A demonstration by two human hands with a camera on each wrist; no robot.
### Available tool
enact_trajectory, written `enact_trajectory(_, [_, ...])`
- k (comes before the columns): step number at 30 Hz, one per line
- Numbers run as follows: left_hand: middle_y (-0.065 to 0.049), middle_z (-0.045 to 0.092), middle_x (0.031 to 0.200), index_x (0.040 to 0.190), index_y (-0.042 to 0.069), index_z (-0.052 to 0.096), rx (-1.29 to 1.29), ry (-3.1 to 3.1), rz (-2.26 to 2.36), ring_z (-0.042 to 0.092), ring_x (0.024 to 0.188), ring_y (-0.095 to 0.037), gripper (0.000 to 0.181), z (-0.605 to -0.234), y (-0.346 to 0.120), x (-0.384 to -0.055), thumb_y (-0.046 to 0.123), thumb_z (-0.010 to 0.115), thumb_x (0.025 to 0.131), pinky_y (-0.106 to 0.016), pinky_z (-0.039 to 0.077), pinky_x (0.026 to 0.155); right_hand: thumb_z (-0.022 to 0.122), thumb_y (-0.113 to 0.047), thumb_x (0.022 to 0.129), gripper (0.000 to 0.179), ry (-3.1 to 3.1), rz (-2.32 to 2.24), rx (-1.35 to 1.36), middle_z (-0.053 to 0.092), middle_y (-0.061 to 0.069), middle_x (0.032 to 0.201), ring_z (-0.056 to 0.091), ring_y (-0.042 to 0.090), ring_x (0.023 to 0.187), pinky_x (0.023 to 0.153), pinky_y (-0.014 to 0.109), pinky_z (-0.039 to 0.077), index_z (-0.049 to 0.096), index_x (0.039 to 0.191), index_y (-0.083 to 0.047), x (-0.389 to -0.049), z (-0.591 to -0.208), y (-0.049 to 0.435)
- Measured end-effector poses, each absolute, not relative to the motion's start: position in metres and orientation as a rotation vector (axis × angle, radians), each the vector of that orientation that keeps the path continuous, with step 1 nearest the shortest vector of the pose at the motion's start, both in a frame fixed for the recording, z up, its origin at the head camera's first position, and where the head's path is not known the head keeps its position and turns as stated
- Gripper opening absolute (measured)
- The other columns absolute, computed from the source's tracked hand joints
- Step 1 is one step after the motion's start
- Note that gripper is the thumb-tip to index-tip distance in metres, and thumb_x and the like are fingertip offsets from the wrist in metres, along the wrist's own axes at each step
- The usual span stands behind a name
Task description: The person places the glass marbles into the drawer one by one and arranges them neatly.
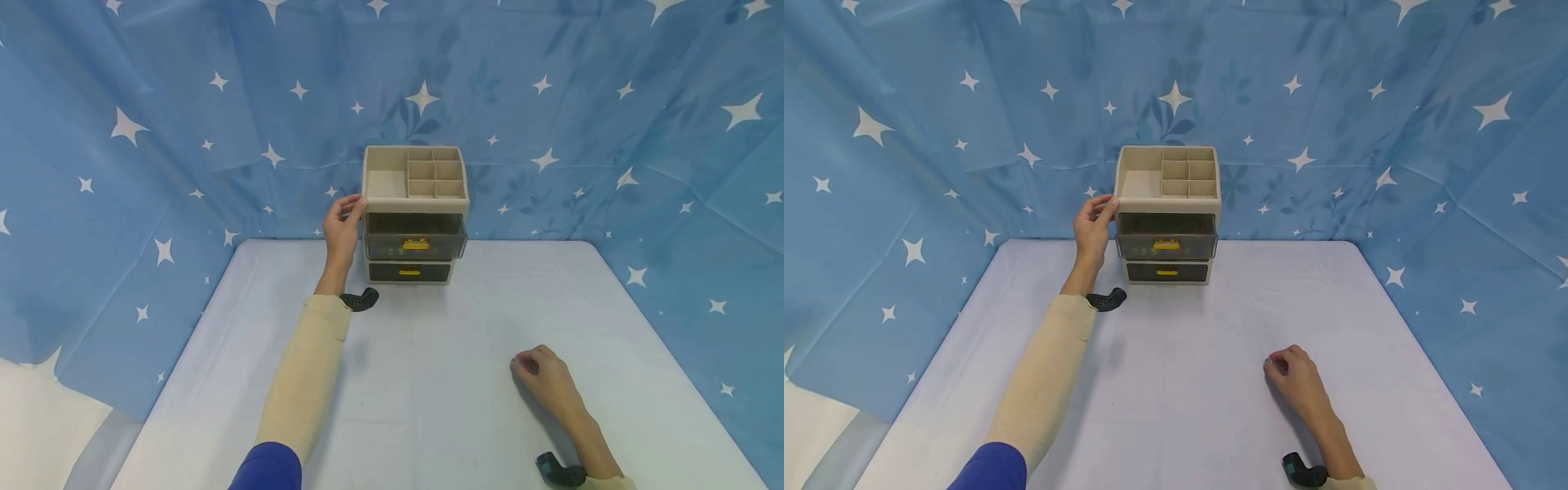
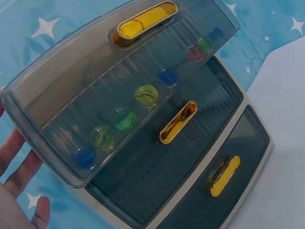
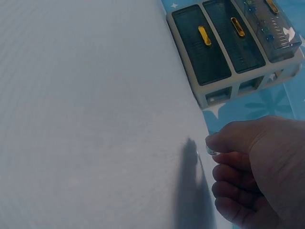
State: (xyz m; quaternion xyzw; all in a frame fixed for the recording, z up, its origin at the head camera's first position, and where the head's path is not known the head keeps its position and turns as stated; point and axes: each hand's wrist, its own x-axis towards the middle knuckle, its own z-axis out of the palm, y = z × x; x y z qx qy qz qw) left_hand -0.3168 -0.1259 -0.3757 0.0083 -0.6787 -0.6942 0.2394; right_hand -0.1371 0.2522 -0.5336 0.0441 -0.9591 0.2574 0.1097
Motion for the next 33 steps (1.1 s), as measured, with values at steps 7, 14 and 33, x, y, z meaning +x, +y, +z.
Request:
enact_trajectory(7, [0.000,0.068,0.099,0.119,0.005,0.069,0.011,-1.848,-1.907,0.058,0.083,-0.003,0.029,-0.368,-0.125,-0.307,0.022,0.068,0.096,-0.021,0.045,0.073,0.072,-0.015,0.090,0.017,-2.821,0.773,0.119,0.065,0.008,0.095,0.065,0.025,0.090,0.079,0.044,0.056,0.072,0.100,-0.002,-0.137,-0.526,0.248])
enact_trajectory(14, [0.010,0.064,0.092,0.120,0.004,0.069,-0.006,-1.825,-1.927,0.060,0.085,-0.010,0.030,-0.369,-0.125,-0.307,0.023,0.068,0.096,-0.021,0.044,0.072,0.073,-0.013,0.090,0.015,-2.788,0.786,0.148,0.065,0.008,0.095,0.065,0.025,0.090,0.079,0.043,0.055,0.072,0.100,-0.002,-0.137,-0.520,0.244])
enact_trajectory(33, [0.001,0.066,0.100,0.121,0.004,0.068,0.003,-1.834,-1.921,0.058,0.087,-0.014,0.029,-0.369,-0.124,-0.307,0.021,0.068,0.097,-0.022,0.042,0.070,0.076,-0.012,0.087,0.010,-2.646,0.794,0.232,0.065,0.004,0.090,0.063,0.019,0.085,0.075,0.037,0.056,0.074,0.095,-0.005,-0.147,-0.503,0.228])
